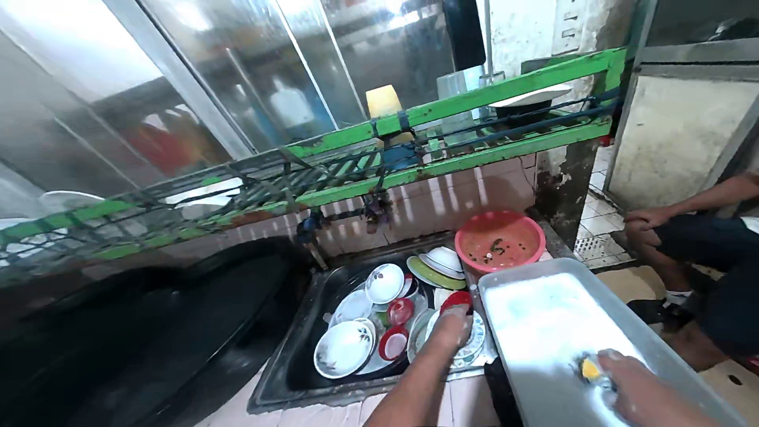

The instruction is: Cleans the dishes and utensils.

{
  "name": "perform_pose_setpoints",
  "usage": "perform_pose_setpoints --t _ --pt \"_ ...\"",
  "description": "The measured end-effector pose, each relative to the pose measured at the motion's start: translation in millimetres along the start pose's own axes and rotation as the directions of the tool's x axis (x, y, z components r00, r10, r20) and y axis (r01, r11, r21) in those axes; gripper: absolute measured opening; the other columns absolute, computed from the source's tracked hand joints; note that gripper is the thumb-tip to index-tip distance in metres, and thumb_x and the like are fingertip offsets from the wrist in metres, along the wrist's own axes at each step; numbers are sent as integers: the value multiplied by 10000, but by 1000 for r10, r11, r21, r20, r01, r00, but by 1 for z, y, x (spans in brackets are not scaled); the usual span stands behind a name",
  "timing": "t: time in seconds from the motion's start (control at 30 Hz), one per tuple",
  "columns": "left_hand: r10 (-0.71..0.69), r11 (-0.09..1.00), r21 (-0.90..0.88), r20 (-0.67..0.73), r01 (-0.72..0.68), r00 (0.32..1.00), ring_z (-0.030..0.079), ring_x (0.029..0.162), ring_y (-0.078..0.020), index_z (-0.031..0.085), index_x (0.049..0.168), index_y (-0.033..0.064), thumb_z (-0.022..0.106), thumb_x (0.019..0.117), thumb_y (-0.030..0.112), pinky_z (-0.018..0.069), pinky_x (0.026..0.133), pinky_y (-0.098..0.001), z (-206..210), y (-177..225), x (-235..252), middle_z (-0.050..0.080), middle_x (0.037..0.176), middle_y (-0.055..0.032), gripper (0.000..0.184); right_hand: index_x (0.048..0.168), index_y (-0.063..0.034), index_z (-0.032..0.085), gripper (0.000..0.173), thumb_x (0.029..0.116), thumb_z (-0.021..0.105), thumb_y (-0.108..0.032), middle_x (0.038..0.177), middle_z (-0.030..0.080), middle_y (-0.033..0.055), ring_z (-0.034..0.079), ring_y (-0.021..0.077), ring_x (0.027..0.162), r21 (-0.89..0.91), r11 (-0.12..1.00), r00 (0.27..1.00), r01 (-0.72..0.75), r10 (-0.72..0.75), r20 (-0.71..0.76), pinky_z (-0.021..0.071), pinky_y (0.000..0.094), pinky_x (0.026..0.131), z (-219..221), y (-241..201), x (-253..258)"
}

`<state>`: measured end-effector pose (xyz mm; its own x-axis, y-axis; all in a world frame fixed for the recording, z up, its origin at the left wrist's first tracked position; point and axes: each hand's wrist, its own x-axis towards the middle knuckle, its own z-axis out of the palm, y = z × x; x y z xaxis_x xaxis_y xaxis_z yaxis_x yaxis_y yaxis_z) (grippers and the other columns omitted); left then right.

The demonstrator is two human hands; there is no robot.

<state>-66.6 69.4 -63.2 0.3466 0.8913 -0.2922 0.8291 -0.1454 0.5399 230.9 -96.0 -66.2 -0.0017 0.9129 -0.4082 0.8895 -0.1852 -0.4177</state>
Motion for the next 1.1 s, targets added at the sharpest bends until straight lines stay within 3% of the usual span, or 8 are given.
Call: perform_pose_setpoints --t 0.2,0.37,0.53,0.6,0.77,0.83,0.93,1.1 --pt "-50 541 -810 -300 -226 953 687 1022 -193 621 1238 -40 535 1046 104 568 925 -378 -28 64 -38 703 1117 -149 256 1379 30 577 551 905 746 -196 1302 634 262 617 364 1218 641 761 917 99 181 -356 468 544 1075 -18 -13 -19" --pt "246 572 -758 -205 -313 947 662 1066 -128 561 1311 -81 540 972 58 551 964 -325 25 137 -86 680 1175 -147 367 1306 -13 658 574 837 736 -335 1286 670 157 639 242 1192 365 725 543 584 -15 -839 534 452 1021 -22 -76 -25" --pt "412 807 -434 -75 -401 908 608 1261 -254 555 1379 -99 540 1017 143 452 1109 -404 44 156 -117 638 1323 -240 436 1317 -14 620 405 981 695 -227 1180 678 198 655 282 1078 874 467 911 133 290 -294 524 493 960 -71 -61 -13" --pt "446 826 -350 -73 -442 892 616 1257 -293 576 1356 -110 556 1013 140 449 1114 -430 45 155 -115 643 1310 -261 425 1279 -8 629 366 1008 653 -252 1158 677 185 653 254 1056 901 424 917 93 316 -243 530 458 937 -68 -57 -14" --pt "404 892 -235 36 -385 914 631 1201 -280 627 1281 -72 562 997 94 468 1074 -430 27 155 -103 673 1231 -228 335 1382 -35 609 596 885 720 -343 1279 688 154 660 260 1187 530 783 746 326 131 -653 517 470 1045 -22 -73 -34" --pt "410 823 -442 27 -357 912 638 1183 -175 615 1318 -63 594 1000 144 485 1067 -343 33 152 -105 678 1254 -173 380 1331 -37 620 456 938 694 -255 1178 700 143 678 221 1078 751 592 844 293 209 -494 558 442 951 -38 -57 -29" --pt "319 412 -867 -150 -280 936 675 1023 -149 568 1290 -96 576 941 120 562 940 -329 52 154 -102 688 1132 -139 411 1373 -24 555 394 1033 587 -221 1198 665 152 662 196 1064 914 331 879 235 330 -345 564 409 922 -52 -55 -31" --pt "175 197 -952 -202 -235 964 679 973 -170 554 1280 -78 501 994 90 572 893 -341 56 157 -91 683 1080 -146 336 1399 32 539 581 920 694 -259 1257 677 157 668 164 1138 740 448 665 501 347 -661 557 363 997 -14 -78 -19"
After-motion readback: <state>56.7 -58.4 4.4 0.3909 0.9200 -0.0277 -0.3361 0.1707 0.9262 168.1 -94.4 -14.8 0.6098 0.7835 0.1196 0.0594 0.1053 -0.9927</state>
